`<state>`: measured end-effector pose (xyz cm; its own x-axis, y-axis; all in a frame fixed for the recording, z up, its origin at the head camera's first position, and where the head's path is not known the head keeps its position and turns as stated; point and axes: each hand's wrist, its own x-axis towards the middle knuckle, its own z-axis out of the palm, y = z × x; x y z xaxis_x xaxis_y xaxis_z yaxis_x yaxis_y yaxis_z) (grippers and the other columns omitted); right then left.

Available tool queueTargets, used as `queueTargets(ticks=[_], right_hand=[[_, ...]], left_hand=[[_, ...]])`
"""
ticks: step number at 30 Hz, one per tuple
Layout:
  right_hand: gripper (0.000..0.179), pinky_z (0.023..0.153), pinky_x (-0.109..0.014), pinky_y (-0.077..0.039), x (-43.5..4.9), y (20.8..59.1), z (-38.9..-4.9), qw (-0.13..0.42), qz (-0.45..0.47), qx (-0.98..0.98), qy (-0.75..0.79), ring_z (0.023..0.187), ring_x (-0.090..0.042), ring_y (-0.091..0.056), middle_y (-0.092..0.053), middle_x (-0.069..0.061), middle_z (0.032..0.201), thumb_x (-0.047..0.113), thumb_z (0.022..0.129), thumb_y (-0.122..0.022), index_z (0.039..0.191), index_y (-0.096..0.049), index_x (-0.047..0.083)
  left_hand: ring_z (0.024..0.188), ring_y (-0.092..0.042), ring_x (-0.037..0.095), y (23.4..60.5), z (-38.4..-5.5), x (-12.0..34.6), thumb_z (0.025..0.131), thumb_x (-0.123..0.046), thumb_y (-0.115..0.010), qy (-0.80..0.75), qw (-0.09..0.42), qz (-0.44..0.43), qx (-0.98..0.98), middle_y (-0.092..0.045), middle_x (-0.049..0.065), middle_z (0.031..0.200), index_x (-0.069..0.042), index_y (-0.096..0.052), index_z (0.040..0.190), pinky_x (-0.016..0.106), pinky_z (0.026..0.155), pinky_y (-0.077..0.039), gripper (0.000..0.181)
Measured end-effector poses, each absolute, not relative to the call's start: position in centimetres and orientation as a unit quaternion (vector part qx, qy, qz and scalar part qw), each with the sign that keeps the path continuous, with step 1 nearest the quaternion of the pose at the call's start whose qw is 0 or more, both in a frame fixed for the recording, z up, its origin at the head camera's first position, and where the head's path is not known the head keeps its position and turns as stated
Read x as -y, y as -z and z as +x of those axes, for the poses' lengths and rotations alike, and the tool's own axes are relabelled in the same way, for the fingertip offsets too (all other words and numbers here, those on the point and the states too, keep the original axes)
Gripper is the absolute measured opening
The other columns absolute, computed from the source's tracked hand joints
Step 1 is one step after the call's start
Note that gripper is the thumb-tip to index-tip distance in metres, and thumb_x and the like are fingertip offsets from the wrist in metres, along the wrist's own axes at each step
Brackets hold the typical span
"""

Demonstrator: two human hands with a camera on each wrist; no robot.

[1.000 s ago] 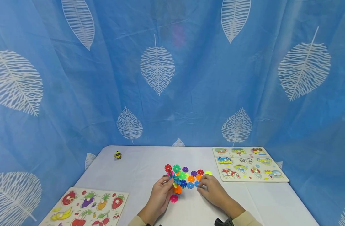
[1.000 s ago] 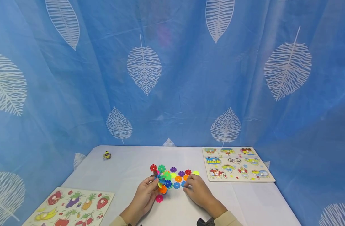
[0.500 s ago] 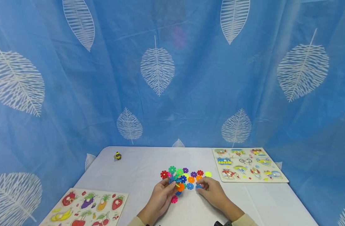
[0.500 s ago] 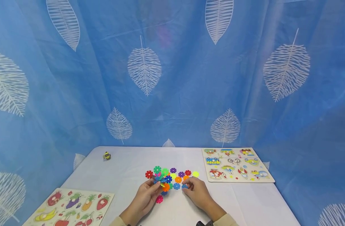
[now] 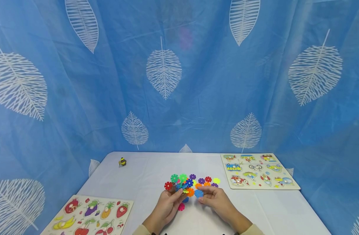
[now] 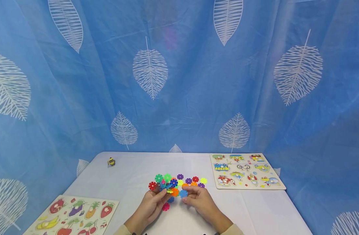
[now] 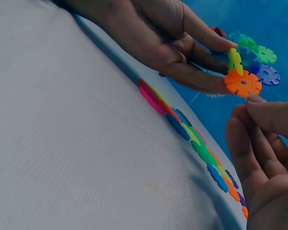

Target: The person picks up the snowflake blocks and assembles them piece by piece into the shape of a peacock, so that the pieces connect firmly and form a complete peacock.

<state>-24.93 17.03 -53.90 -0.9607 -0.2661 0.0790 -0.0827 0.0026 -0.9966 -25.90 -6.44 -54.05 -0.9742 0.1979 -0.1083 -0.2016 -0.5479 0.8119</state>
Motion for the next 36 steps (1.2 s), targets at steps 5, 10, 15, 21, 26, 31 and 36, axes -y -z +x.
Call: queueTargets(ticks=[5,10,15,21,26,31,36], right_hand=[[0.048,0.086,-0.033,-0.061,-16.98,53.64,-24.77,0.080,-0.122,-0.677,0.721,0.098,-0.030,-0.074,-0.069,-0.017,0.104,0.005,0.095,-0.079,0.136,-0.062,-0.011],[0.048,0.089,-0.037,-0.061,-16.90,53.47,-24.66,0.094,-0.124,-0.644,0.749,0.095,-0.028,-0.074,-0.070,-0.022,0.107,0.002,0.096,-0.076,0.138,-0.059,-0.014],[0.047,0.091,-0.040,-0.060,-17.01,53.45,-24.72,0.122,-0.129,-0.601,0.779,0.094,-0.025,-0.072,-0.067,-0.024,0.110,0.001,0.098,-0.073,0.139,-0.056,-0.016],[0.036,0.092,-0.036,-0.059,-17.54,53.69,-24.81,0.176,-0.150,-0.549,0.803,0.095,-0.019,-0.072,-0.069,-0.018,0.111,-0.002,0.103,-0.065,0.137,-0.060,-0.013],[0.031,0.091,-0.033,-0.059,-17.75,53.92,-24.75,0.204,-0.157,-0.522,0.813,0.096,-0.017,-0.072,-0.071,-0.014,0.110,-0.002,0.104,-0.063,0.135,-0.066,-0.006],[0.030,0.090,-0.032,-0.060,-17.62,54.04,-24.61,0.193,-0.159,-0.524,0.814,0.093,-0.016,-0.072,-0.072,-0.010,0.106,-0.003,0.104,-0.062,0.134,-0.067,-0.005],[0.031,0.089,-0.032,-0.060,-17.41,53.90,-24.44,0.181,-0.158,-0.532,0.812,0.092,-0.016,-0.072,-0.072,-0.010,0.106,-0.003,0.105,-0.062,0.135,-0.066,-0.007]], left_hand=[[0.126,-0.063,0.033,54.06,-26.01,6.47,0.101,-0.003,-0.071,-0.881,0.111,0.009,-0.459,-0.062,0.022,0.135,0.010,-0.051,0.140,0.045,0.103,-0.053,0.046],[0.129,-0.060,0.035,53.99,-26.03,6.34,0.100,-0.002,-0.072,-0.880,0.105,0.019,-0.462,-0.059,0.023,0.141,0.010,-0.048,0.144,0.045,0.103,-0.052,0.052],[0.131,-0.059,0.036,54.08,-26.00,6.39,0.101,-0.001,-0.071,-0.877,0.106,0.033,-0.467,-0.057,0.024,0.145,0.010,-0.048,0.145,0.045,0.103,-0.052,0.052],[0.130,-0.060,0.035,53.97,-25.67,6.63,0.101,-0.003,-0.071,-0.861,0.118,0.048,-0.492,-0.059,0.024,0.143,0.010,-0.049,0.145,0.044,0.102,-0.053,0.051],[0.129,-0.061,0.035,53.73,-25.47,6.79,0.103,-0.003,-0.068,-0.855,0.125,0.064,-0.500,-0.060,0.024,0.141,0.011,-0.051,0.144,0.044,0.102,-0.053,0.047],[0.129,-0.060,0.036,53.80,-25.42,6.68,0.103,-0.003,-0.068,-0.848,0.120,0.084,-0.510,-0.060,0.025,0.142,0.012,-0.053,0.143,0.043,0.102,-0.053,0.045],[0.130,-0.060,0.037,54.09,-25.34,6.52,0.102,-0.003,-0.069,-0.853,0.114,0.088,-0.502,-0.059,0.025,0.143,0.012,-0.052,0.144,0.044,0.101,-0.052,0.047]])
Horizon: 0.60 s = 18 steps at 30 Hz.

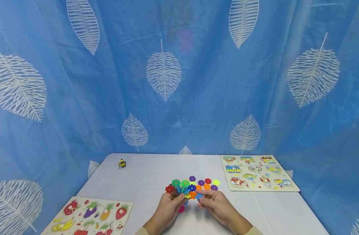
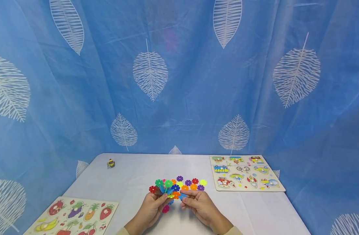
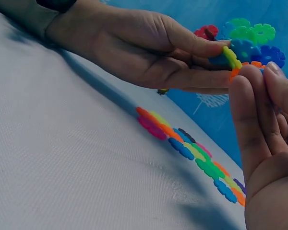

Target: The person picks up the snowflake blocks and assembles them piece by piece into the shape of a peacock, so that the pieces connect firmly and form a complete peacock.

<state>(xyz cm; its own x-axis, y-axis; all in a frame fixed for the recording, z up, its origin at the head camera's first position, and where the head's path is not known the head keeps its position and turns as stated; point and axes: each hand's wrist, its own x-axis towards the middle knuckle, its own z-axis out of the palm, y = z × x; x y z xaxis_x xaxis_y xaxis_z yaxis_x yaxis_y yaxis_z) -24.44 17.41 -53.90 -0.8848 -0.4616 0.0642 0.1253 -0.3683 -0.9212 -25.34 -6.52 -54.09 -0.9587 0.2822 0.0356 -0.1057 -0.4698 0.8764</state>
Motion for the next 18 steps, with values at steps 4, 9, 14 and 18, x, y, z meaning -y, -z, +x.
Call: queueTargets(ticks=[4,9,14,18], right_hand=[[0.031,0.089,-0.033,-0.060,-17.27,53.82,-24.40,0.175,-0.152,-0.541,0.808,0.091,-0.016,-0.072,-0.072,-0.010,0.105,-0.002,0.104,-0.063,0.135,-0.066,-0.007],[0.035,0.090,-0.034,-0.060,-17.08,53.94,-24.43,0.159,-0.154,-0.557,0.800,0.091,-0.017,-0.071,-0.070,-0.009,0.104,0.002,0.104,-0.065,0.138,-0.062,-0.009],[0.039,0.087,-0.034,-0.060,-16.99,54.17,-24.53,0.127,-0.160,-0.609,0.766,0.090,-0.020,-0.071,-0.070,-0.015,0.104,0.005,0.103,-0.068,0.138,-0.061,-0.010],[0.040,0.078,-0.032,-0.061,-17.08,54.25,-24.60,0.093,-0.164,-0.679,0.709,0.086,-0.025,-0.071,-0.070,-0.018,0.102,0.011,0.102,-0.072,0.136,-0.064,-0.007]], left_hand=[[0.129,-0.061,0.034,54.11,-25.36,6.42,0.104,-0.007,-0.068,-0.850,0.113,0.096,-0.506,-0.060,0.024,0.142,0.013,-0.052,0.143,0.043,0.102,-0.052,0.047],[0.130,-0.060,0.034,54.13,-25.37,6.47,0.106,-0.009,-0.065,-0.842,0.119,0.130,-0.509,-0.059,0.023,0.144,0.013,-0.049,0.145,0.044,0.105,-0.050,0.047],[0.127,-0.062,0.036,54.30,-25.33,6.48,0.102,-0.001,-0.068,-0.843,0.120,0.129,-0.508,-0.060,0.025,0.141,0.013,-0.049,0.145,0.048,0.102,-0.052,0.049],[0.124,-0.064,0.035,54.31,-25.53,6.43,0.100,-0.003,-0.072,-0.848,0.113,0.090,-0.510,-0.062,0.023,0.139,0.012,-0.050,0.144,0.046,0.099,-0.054,0.051]])
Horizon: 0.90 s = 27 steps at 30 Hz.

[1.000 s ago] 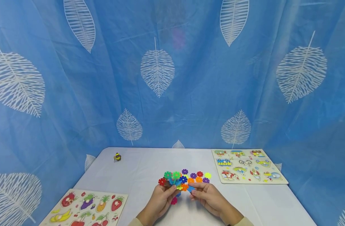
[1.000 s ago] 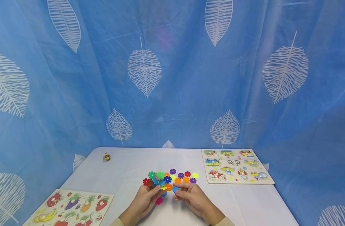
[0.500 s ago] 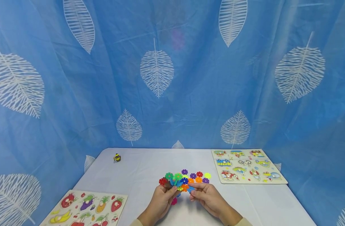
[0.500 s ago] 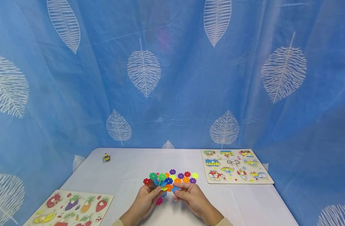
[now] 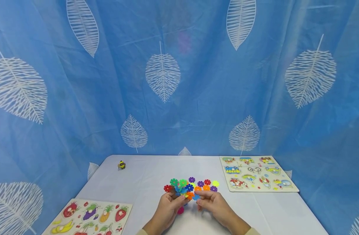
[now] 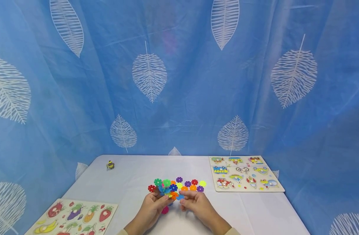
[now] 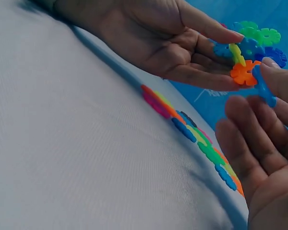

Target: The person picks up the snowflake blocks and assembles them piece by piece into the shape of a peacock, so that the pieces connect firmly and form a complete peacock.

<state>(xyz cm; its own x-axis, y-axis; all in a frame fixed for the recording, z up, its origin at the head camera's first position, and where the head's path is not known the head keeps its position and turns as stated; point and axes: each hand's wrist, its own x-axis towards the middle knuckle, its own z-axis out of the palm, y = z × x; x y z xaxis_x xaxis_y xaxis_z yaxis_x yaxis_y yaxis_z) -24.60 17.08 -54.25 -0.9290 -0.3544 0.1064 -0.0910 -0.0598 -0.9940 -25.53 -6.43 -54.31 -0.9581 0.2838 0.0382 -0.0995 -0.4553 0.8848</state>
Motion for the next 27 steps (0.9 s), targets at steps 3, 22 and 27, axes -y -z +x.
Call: queueTargets(ticks=[3,22,27], right_hand=[[0.039,0.077,-0.032,-0.061,-17.1,54.1,-24.6,0.056,-0.157,-0.720,0.673,0.087,-0.028,-0.071,-0.070,-0.017,0.104,0.015,0.102,-0.073,0.135,-0.066,-0.005],[0.030,0.099,-0.062,-0.036,-17.1,55.5,-24.8,-0.112,-0.237,-0.937,0.231,0.130,-0.034,-0.046,-0.065,-0.005,0.141,0.025,0.099,-0.074,0.126,-0.077,0.011],[0.007,0.097,-0.056,-0.038,-17.2,55.5,-24.9,-0.134,-0.240,-0.922,0.272,0.119,-0.024,-0.053,-0.073,0.004,0.124,0.020,0.094,-0.081,0.100,-0.081,0.017]], left_hand=[[0.123,-0.065,0.035,54.2,-25.7,6.4,0.099,-0.006,-0.074,-0.847,0.102,0.068,-0.517,-0.062,0.022,0.139,0.011,-0.050,0.145,0.045,0.099,-0.055,0.054],[0.111,-0.070,0.029,54.2,-25.7,6.1,0.096,-0.012,-0.081,-0.812,0.023,0.006,-0.583,-0.070,0.017,0.124,0.015,-0.054,0.137,0.041,0.092,-0.059,0.056],[0.110,-0.070,0.028,54.5,-25.9,6.2,0.096,-0.013,-0.081,-0.813,0.020,-0.005,-0.582,-0.070,0.016,0.124,0.013,-0.054,0.137,0.042,0.092,-0.059,0.056]])
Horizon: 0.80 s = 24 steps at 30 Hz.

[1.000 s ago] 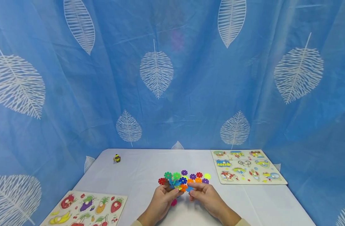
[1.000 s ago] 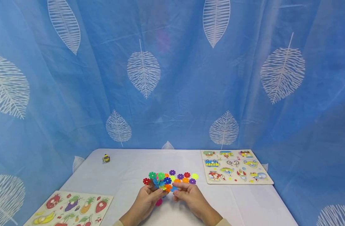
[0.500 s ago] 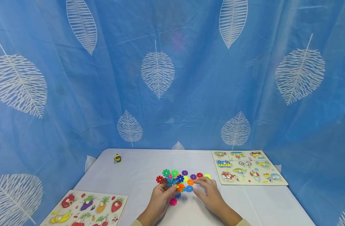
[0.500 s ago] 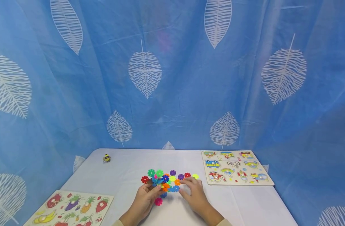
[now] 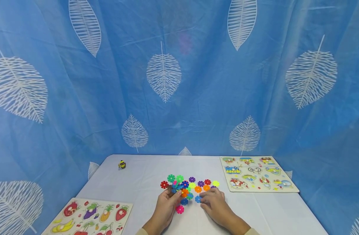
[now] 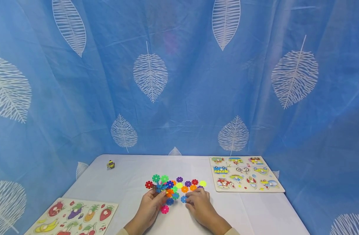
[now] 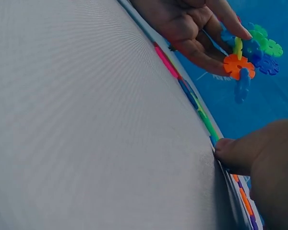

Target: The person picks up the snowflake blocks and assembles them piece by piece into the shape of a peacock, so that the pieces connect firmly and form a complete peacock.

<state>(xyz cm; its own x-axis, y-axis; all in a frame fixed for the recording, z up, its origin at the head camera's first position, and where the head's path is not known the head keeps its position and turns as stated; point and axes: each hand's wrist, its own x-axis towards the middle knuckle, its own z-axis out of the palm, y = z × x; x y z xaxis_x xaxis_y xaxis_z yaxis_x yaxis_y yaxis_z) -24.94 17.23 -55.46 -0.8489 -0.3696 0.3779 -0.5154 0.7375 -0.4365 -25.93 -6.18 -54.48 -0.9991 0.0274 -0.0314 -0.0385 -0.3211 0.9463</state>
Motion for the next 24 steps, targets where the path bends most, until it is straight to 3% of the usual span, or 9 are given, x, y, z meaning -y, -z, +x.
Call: queueTargets(ticks=[1,6,13,18,24], right_hand=[[0.002,0.096,-0.055,-0.038,-17.26,55.45,-24.98,0.137,0.244,0.919,-0.277,0.116,-0.022,-0.055,-0.074,0.006,0.121,0.019,0.093,-0.082,0.095,-0.081,0.019],[0.015,0.092,-0.050,-0.040,-17.29,55.36,-25.02,0.139,0.266,0.910,-0.286,0.109,-0.016,-0.060,-0.074,0.011,0.111,0.016,0.091,-0.084,0.082,-0.075,0.025],[0.019,0.092,-0.045,-0.052,-17.19,55.20,-24.89,0.101,0.259,0.898,-0.342,0.098,-0.009,-0.064,-0.067,0.016,0.100,0.012,0.088,-0.087,0.084,-0.072,0.024],[0.024,0.073,-0.026,-0.055,-17.17,55.09,-24.80,0.055,0.224,0.873,-0.429,0.084,-0.008,-0.059,-0.058,0.010,0.094,0.005,0.084,-0.088,0.087,-0.071,0.022],[0.016,0.072,-0.024,-0.057,-17.26,54.94,-24.96,0.024,0.198,0.849,-0.489,0.084,-0.012,-0.063,-0.067,0.006,0.100,0.006,0.083,-0.089,0.090,-0.078,0.016]], left_hand=[[0.111,-0.070,0.028,54.50,-25.96,6.20,0.096,-0.013,-0.081,-0.812,0.020,-0.004,-0.584,-0.070,0.016,0.125,0.013,-0.054,0.137,0.042,0.092,-0.059,0.055],[0.115,-0.068,0.029,54.57,-25.93,6.25,0.092,-0.008,-0.083,-0.806,0.024,0.005,-0.591,-0.067,0.020,0.131,0.013,-0.053,0.138,0.039,0.095,-0.058,0.059],[0.119,-0.066,0.032,54.77,-25.90,6.28,0.089,0.003,-0.081,-0.804,0.030,0.019,-0.594,-0.065,0.022,0.134,0.014,-0.052,0.138,0.038,0.096,-0.057,0.058],[0.116,-0.067,0.032,55.03,-25.95,6.29,0.089,0.007,-0.079,-0.796,0.025,0.019,-0.604,-0.066,0.023,0.132,0.013,-0.054,0.136,0.038,0.093,-0.058,0.054],[0.114,-0.069,0.032,55.12,-26.08,6.26,0.089,0.011,-0.077,-0.787,0.018,0.019,-0.616,-0.068,0.023,0.130,0.013,-0.054,0.135,0.038,0.091,-0.059,0.052]])
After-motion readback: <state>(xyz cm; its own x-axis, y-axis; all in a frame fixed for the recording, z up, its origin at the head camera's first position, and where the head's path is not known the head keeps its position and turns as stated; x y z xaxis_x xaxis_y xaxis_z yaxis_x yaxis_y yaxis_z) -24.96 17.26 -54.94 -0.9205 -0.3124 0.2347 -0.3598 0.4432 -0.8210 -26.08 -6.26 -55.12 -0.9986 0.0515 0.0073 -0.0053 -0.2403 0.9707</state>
